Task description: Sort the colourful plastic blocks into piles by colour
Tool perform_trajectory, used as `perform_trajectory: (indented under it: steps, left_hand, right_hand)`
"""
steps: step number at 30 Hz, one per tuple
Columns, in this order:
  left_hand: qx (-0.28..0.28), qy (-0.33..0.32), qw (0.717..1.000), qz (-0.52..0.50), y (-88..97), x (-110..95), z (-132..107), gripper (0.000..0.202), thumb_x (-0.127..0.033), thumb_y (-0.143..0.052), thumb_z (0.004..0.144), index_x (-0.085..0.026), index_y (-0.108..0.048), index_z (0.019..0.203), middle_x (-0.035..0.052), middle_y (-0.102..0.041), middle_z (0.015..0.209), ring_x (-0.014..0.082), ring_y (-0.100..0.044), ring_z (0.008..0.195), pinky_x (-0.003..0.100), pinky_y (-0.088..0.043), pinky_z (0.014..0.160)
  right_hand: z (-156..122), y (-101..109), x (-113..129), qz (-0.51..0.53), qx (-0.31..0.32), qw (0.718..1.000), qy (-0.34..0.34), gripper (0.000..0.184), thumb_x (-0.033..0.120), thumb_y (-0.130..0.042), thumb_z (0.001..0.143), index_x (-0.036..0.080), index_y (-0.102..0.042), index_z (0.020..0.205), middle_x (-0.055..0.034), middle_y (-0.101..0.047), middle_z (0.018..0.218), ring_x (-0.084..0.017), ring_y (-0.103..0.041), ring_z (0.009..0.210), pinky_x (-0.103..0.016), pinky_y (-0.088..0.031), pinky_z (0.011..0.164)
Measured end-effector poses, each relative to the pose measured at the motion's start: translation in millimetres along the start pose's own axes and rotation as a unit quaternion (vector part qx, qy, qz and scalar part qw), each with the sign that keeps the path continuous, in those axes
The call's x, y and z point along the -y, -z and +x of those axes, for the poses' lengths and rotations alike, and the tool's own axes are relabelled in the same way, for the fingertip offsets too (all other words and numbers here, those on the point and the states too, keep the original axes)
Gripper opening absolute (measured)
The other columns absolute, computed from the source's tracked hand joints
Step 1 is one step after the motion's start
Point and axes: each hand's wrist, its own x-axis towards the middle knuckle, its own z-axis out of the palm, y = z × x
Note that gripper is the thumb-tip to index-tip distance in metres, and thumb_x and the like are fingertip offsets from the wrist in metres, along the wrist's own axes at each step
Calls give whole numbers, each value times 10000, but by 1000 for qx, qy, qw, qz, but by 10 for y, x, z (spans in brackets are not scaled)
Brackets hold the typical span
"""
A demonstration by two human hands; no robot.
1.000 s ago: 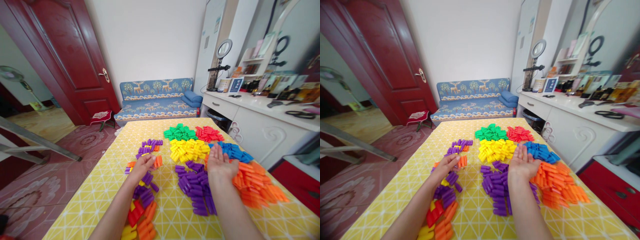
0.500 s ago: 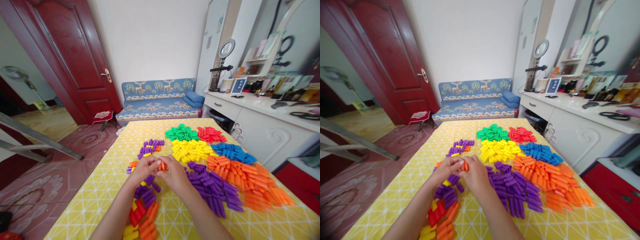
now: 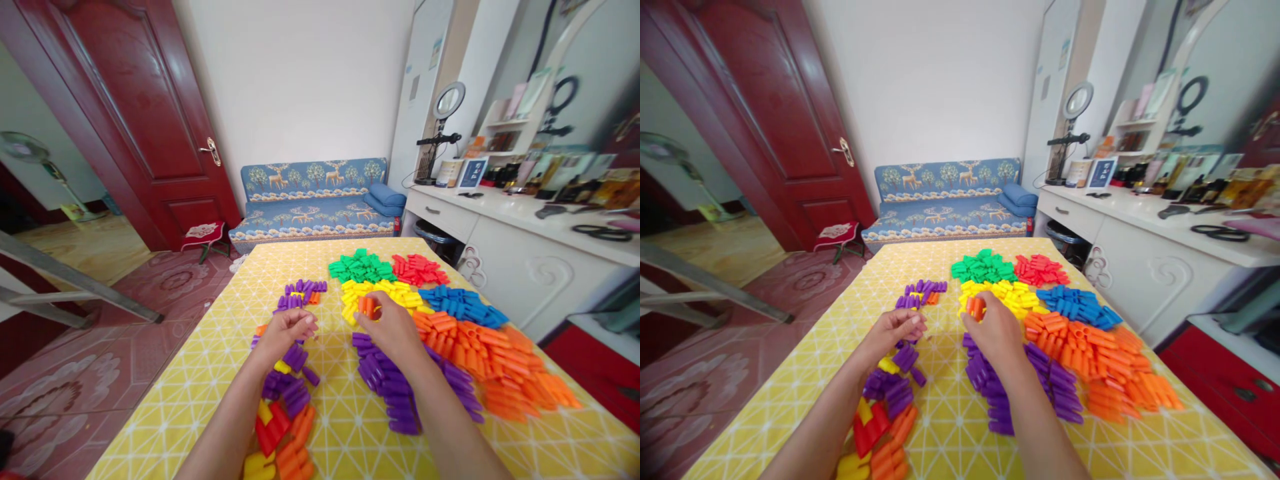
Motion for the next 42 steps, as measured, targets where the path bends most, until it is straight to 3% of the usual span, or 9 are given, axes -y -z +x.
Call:
perform_trajectory:
  steps: [4,9,19,23,27,30,34,37,42]
  left_hand:
    - [-16,-4,1000,5,63,51,34,552,-643,-749,603,-142,-702,832,69,-721,787,170,-654,723,286,-505,715]
    - [-25,-34,998,40,125,119,61,482,-579,-746,627,-140,-710,822,54,-712,768,182,-648,734,293,-500,714]
    - [-179,-91,962,185,482,205,108,264,-395,-652,697,-162,-739,786,61,-737,776,207,-659,731,292,-487,710]
    - [-169,-65,955,236,649,267,96,230,-350,-661,660,-189,-751,797,62,-749,825,227,-665,786,316,-502,748]
    - [-170,-49,936,304,775,208,10,241,-326,-734,574,-216,-773,785,73,-750,860,256,-655,829,323,-495,750]
    - [-167,-52,931,320,827,97,-67,212,-311,-735,559,-207,-773,740,68,-733,774,234,-644,755,294,-480,677]
    - [-80,-46,948,303,764,-33,-140,189,-258,-668,601,-191,-771,745,48,-719,702,194,-622,651,259,-449,588]
    - [-22,-54,945,322,620,-75,-172,256,-194,-665,591,-217,-786,815,50,-745,804,205,-632,706,277,-468,652]
    - [-7,-36,904,426,353,-74,-189,396,-115,-721,528,-281,-786,881,59,-744,976,276,-652,894,320,-466,770]
  right_hand:
    - [108,272,-526,-145,-66,987,24,354,297,-608,775,200,-639,1115,-92,-693,1035,-253,-647,920,-329,-461,762]
    - [118,599,-1119,-281,-70,957,17,481,206,-639,722,186,-647,1202,-129,-671,1123,-323,-616,1016,-421,-477,841]
    - [12,670,-1536,-316,-64,946,-33,453,231,-670,736,237,-695,1189,-191,-670,1117,-362,-596,983,-472,-435,739]
    - [-11,608,-1364,-314,-105,943,-3,433,232,-633,735,219,-696,1164,-163,-661,1138,-365,-579,981,-499,-456,773]
    - [-116,355,-795,-206,-122,967,92,348,251,-564,796,193,-687,1117,-115,-642,1146,-314,-564,1032,-473,-459,903]
    - [-322,4,-267,-40,-28,985,167,298,214,-523,831,205,-685,1081,-81,-633,1144,-240,-574,1068,-378,-450,962]
    - [-692,-474,208,89,112,976,164,354,104,-473,813,238,-668,1077,-48,-628,1094,-178,-619,961,-290,-479,840]
    - [-929,-731,304,117,134,971,160,299,103,-486,830,250,-665,1020,-26,-637,1003,-163,-627,870,-265,-461,761]
    - [-1179,-944,254,114,147,967,177,121,133,-511,850,216,-596,874,3,-632,799,-140,-596,704,-234,-394,646]
